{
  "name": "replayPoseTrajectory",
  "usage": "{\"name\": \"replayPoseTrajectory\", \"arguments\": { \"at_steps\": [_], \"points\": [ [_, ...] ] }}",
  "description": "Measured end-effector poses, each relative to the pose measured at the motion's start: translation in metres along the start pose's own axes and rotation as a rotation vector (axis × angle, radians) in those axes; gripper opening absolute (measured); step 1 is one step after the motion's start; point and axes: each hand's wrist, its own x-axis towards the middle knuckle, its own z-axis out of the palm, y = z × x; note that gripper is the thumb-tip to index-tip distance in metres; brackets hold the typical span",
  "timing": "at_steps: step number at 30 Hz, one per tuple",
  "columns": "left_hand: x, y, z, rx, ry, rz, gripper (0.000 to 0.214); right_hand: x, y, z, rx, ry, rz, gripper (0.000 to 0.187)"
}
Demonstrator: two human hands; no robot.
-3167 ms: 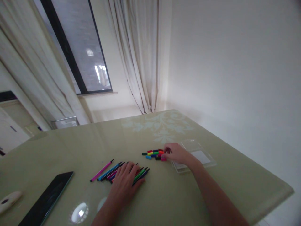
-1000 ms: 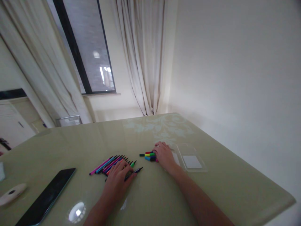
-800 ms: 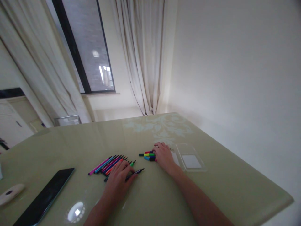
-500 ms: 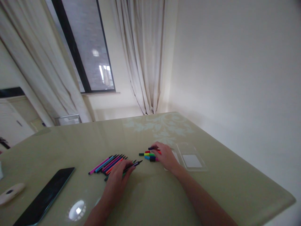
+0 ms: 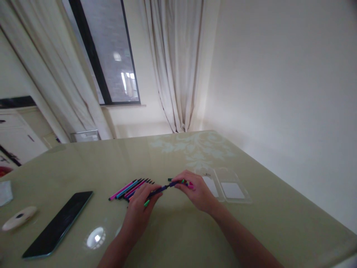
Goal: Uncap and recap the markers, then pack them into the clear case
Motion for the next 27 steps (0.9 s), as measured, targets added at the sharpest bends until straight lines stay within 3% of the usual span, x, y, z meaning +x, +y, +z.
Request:
{"name": "replayPoseTrajectory", "arguments": {
  "at_steps": [17,24,27],
  "points": [
    [-0.003,0.020,0.001,0.030,0.094,0.090,0.022,-0.005,-0.011,-0.003,-0.042,-0.050,-0.051,0.017],
    [-0.004,0.017,0.005,0.090,-0.094,-0.033,0.020,0.000,0.001,0.001,-0.068,-0.042,0.095,0.017],
    [-0.009,0.018,0.013,0.130,-0.251,-0.021,0.010,0.003,0.019,-0.008,-0.198,0.053,0.200,0.018]
  ]
}}
